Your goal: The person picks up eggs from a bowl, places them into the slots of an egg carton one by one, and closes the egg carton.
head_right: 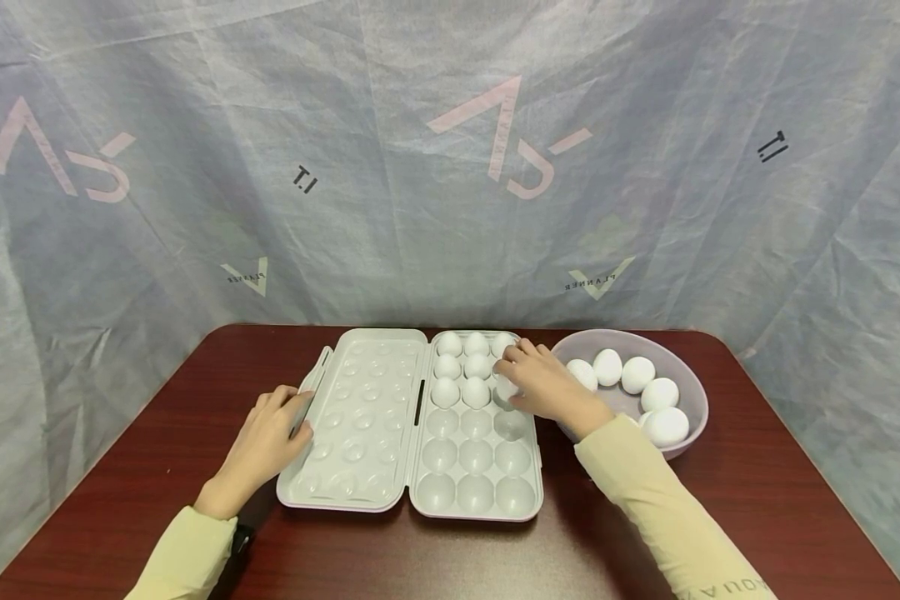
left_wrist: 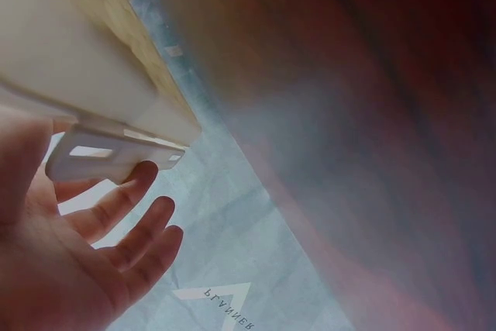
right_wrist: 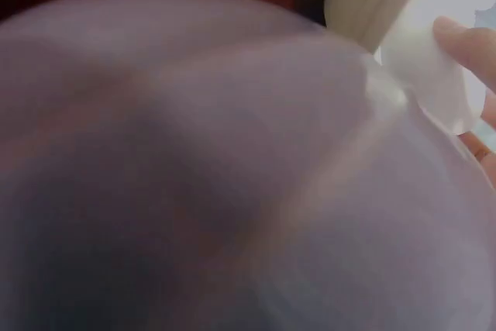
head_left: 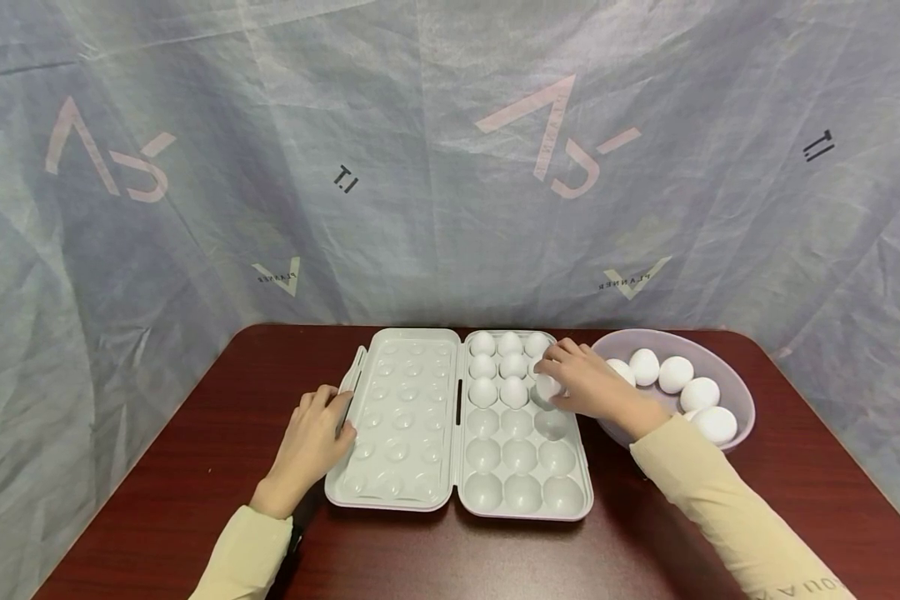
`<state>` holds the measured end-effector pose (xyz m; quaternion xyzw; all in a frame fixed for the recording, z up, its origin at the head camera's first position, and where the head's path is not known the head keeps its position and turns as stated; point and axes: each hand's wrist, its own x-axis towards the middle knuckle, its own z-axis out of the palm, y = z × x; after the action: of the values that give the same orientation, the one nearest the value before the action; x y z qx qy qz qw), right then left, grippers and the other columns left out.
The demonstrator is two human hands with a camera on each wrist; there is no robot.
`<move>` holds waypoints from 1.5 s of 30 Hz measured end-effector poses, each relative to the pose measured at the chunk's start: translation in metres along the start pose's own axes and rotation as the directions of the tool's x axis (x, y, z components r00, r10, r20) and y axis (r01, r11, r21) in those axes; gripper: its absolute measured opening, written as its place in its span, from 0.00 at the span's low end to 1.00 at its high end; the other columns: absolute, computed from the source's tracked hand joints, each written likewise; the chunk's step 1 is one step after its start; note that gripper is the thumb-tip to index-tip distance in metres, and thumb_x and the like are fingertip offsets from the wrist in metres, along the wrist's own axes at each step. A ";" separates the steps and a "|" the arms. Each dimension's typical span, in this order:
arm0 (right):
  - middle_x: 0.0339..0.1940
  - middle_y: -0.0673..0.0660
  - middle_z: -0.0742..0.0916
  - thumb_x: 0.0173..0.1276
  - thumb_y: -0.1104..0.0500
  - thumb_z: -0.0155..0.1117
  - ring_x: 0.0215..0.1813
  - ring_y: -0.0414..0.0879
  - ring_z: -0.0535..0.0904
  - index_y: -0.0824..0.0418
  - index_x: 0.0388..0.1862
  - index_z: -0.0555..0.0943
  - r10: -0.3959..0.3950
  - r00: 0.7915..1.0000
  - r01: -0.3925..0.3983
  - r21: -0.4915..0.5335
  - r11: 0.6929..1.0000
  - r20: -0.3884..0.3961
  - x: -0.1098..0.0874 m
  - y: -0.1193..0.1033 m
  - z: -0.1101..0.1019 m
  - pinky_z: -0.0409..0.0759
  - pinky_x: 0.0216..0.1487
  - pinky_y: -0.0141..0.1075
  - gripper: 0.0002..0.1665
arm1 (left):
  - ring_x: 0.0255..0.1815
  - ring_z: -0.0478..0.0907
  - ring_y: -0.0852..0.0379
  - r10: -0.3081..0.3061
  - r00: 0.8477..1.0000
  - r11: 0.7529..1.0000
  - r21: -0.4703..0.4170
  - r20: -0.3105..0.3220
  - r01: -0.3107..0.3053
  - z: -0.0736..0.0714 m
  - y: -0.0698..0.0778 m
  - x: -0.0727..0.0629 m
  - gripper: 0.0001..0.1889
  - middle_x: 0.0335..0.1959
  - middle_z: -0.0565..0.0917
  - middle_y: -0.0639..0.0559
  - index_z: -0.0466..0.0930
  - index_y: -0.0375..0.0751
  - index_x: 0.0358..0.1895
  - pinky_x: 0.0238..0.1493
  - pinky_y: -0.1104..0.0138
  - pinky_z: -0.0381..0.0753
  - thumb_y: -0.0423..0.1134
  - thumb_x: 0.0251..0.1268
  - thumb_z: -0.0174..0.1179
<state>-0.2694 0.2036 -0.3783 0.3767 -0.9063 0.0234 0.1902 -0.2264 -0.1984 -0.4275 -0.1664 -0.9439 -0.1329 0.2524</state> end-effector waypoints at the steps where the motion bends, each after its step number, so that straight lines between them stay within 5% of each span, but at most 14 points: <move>1: 0.39 0.55 0.79 0.39 0.58 0.76 0.43 0.51 0.71 0.58 0.42 0.80 -0.004 1.000 0.004 -0.003 1.000 -0.004 0.000 0.000 0.001 0.66 0.35 0.39 0.27 | 0.44 0.71 0.38 -0.001 1.000 1.000 0.000 0.002 0.001 0.000 0.000 0.000 0.19 0.45 0.75 0.40 0.79 0.34 0.48 0.37 0.52 0.70 0.34 0.49 0.58; 21: 0.38 0.53 0.79 0.39 0.53 0.76 0.46 0.52 0.72 0.56 0.40 0.79 -0.035 0.999 0.039 -0.142 0.989 0.033 -0.001 -0.004 0.021 0.69 0.38 0.42 0.26 | 0.44 0.71 0.39 -0.003 1.000 1.000 0.007 0.007 0.003 -0.001 0.001 0.000 0.19 0.45 0.75 0.40 0.79 0.34 0.48 0.36 0.53 0.70 0.34 0.49 0.57; 45: 0.39 0.54 0.80 0.40 0.54 0.76 0.46 0.52 0.73 0.57 0.42 0.80 0.003 0.999 0.002 -0.088 0.996 0.052 0.000 -0.004 0.023 0.70 0.39 0.42 0.26 | 0.43 0.71 0.39 0.005 1.000 1.000 0.002 -0.003 -0.005 0.000 0.001 0.000 0.19 0.44 0.75 0.40 0.79 0.34 0.48 0.36 0.53 0.70 0.33 0.49 0.57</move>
<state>-0.2736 0.1964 -0.4001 0.3683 -0.9111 -0.0262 0.1831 -0.2262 -0.1979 -0.4272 -0.1684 -0.9432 -0.1317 0.2542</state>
